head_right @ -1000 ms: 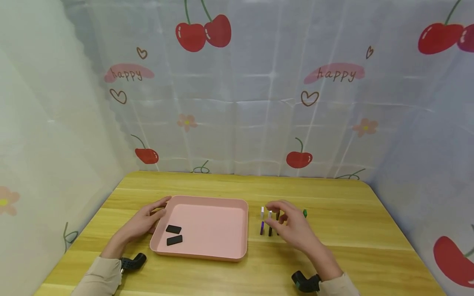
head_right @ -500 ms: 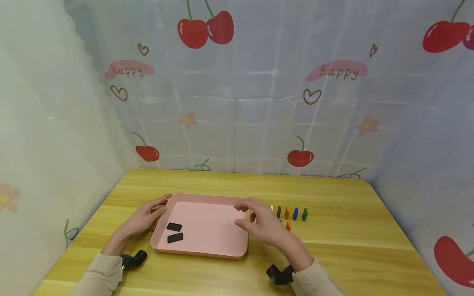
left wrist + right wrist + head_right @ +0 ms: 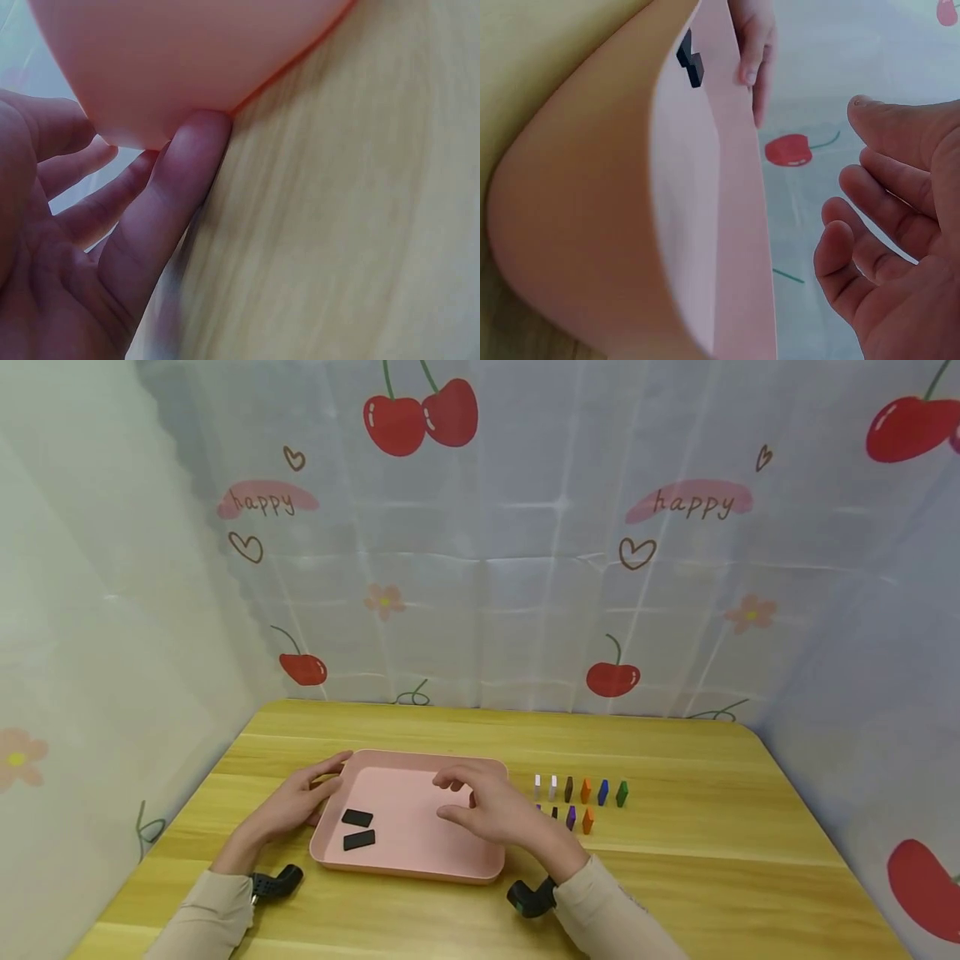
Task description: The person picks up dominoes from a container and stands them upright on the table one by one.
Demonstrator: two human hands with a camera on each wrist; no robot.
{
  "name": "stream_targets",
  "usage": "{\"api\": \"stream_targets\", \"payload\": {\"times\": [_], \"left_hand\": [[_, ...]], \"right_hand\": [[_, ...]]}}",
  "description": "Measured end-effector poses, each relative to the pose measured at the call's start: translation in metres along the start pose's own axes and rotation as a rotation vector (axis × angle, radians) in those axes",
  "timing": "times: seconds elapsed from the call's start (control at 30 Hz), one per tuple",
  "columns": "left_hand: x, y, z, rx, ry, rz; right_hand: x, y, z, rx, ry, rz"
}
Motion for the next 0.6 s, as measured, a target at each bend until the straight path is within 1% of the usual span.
{"api": "stream_targets", "payload": {"times": [0.1, 0.23, 0.43, 0.6], "left_hand": [[0.0, 0.0, 0.0, 0.002, 0.002, 0.004], [-0.001, -0.001, 0.0, 0.004, -0.007, -0.001], [-0.002, -0.002, 0.0, -0.008, -0.01, -0.01], [-0.001, -0.001, 0.002, -0.014, -0.004, -0.005]], "right_hand": [[0.007, -0.01, 0.002, -0.029, 0.029, 0.037], [0.017, -0.022, 0.003, -0.025, 0.057, 0.091], [0.028, -0.04, 0.004, 0.046, 0.023, 0.173], [0.039, -0.053, 0.0, 0.091, 0.033, 0.221]]}}
Point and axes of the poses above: each hand's wrist, its own y-axis away from the middle knuckle, its own x-axis out of the palm, z = x × y, the point moved 6 cm from there along -y, towards the middle knuckle, and after that the axes turned 9 degrees about -z, right-handed, at the moved point
